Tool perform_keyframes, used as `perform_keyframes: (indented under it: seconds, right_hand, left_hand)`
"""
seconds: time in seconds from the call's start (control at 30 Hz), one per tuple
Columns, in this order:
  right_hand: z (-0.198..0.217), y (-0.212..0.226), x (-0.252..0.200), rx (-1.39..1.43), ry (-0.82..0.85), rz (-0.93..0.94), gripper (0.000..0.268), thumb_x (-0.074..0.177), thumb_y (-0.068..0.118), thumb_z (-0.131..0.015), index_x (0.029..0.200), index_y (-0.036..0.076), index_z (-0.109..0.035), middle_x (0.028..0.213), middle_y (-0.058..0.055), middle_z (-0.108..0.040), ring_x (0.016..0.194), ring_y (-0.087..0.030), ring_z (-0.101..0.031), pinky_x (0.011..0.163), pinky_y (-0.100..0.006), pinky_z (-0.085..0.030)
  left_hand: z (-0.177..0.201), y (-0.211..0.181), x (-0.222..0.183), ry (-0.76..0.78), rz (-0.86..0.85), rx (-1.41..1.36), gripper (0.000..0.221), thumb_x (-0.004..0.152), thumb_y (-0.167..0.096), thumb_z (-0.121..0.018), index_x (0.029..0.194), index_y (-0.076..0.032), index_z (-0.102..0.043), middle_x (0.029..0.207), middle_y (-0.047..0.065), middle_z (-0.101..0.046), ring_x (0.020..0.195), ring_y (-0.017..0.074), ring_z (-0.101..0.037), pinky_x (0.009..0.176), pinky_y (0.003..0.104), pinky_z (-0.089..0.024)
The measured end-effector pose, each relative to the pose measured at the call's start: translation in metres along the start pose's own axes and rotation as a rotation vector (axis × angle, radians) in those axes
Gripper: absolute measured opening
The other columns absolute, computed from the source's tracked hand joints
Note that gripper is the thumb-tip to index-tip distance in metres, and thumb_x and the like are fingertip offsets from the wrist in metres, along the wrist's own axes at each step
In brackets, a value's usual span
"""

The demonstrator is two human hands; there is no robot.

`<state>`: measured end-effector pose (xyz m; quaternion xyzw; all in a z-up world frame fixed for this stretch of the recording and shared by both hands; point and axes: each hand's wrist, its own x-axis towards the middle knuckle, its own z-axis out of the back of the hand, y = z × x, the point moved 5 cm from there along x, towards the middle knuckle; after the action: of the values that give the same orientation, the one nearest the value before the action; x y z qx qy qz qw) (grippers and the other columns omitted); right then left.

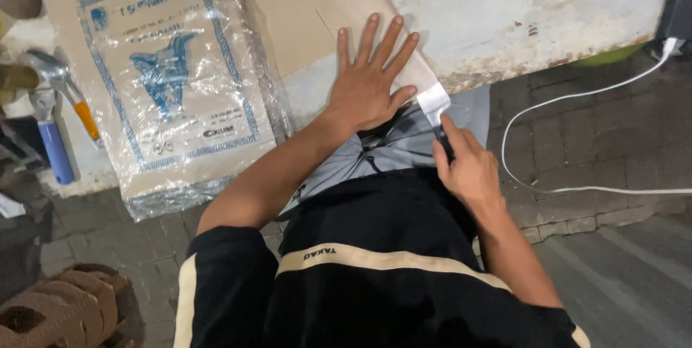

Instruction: Lining small cardboard boxes with brown paper by cutting and folding the paper to fit.

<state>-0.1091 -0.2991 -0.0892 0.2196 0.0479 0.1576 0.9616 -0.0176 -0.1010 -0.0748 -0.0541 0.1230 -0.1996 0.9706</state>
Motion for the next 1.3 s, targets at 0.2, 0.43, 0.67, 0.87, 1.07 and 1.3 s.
perform_keyframes:
  seconds: [0.2,0.43,0.67,0.87,1.07,1.3]
  right_hand:
    - [-0.006,-0.004,-0.01,-0.038,0.013,-0.066,0.047,0.098,0.031,-0.055,0.142,0.015,-0.054,0.109,-0.009,-0.065,0.083,-0.038,-0.066,0.057,-0.052,-0.05]
    - [0.001,-0.008,0.012,-0.042,-0.059,-0.012,0.046,0.098,0.031,-0.059,0.142,0.017,-0.056,0.114,-0.01,-0.068,0.088,-0.036,-0.069,0.054,-0.049,-0.052]
    - [0.007,-0.002,0.002,-0.035,-0.098,0.048,0.044,0.1,0.027,-0.058,0.141,0.013,-0.056,0.102,-0.009,-0.066,0.079,-0.036,-0.067,0.055,-0.048,-0.051]
    - [0.008,0.001,-0.019,0.061,-0.118,-0.04,0.048,0.094,0.022,-0.063,0.14,0.012,-0.057,0.116,-0.011,-0.068,0.094,-0.033,-0.068,0.064,-0.045,-0.051]
    - [0.003,0.011,-0.037,0.02,-0.136,0.003,0.048,0.095,0.022,-0.065,0.14,0.008,-0.056,0.1,-0.006,-0.065,0.081,-0.028,-0.064,0.055,-0.042,-0.048]
    - [-0.007,0.021,0.012,0.038,-0.04,-0.111,0.047,0.096,0.03,-0.055,0.138,0.011,-0.053,0.119,-0.012,-0.065,0.087,-0.042,-0.065,0.059,-0.055,-0.05]
  left_hand:
    - [-0.007,-0.004,-0.004,-0.064,-0.012,-0.019,0.073,0.105,-0.067,-0.022,0.162,-0.022,-0.01,0.166,0.006,-0.002,0.15,0.0379,0.003,0.116,0.071,-0.004]
    - [0.002,0.005,0.003,-0.098,0.003,0.125,0.075,0.111,-0.071,-0.026,0.164,-0.021,-0.009,0.166,0.007,-0.003,0.15,0.0388,0.0,0.117,0.07,-0.01]
    - [0.001,-0.003,-0.002,0.045,-0.034,-0.017,0.079,0.103,-0.066,-0.014,0.161,-0.014,-0.002,0.166,0.008,0.004,0.149,0.0379,0.009,0.116,0.069,0.001]
    - [-0.002,0.001,-0.002,-0.115,-0.166,0.077,0.082,0.104,-0.071,-0.019,0.162,-0.013,-0.009,0.166,0.009,-0.006,0.15,0.0389,0.0,0.117,0.069,-0.006]
    - [0.023,0.026,0.011,0.099,-0.034,-0.144,0.081,0.099,-0.068,-0.019,0.16,-0.017,-0.003,0.165,0.005,0.005,0.149,0.034,0.01,0.113,0.069,0.007]
    - [0.013,0.042,0.029,0.034,0.1,0.008,0.073,0.111,-0.06,-0.018,0.16,-0.01,0.003,0.167,0.004,0.007,0.154,0.0233,0.007,0.123,0.056,0.003]
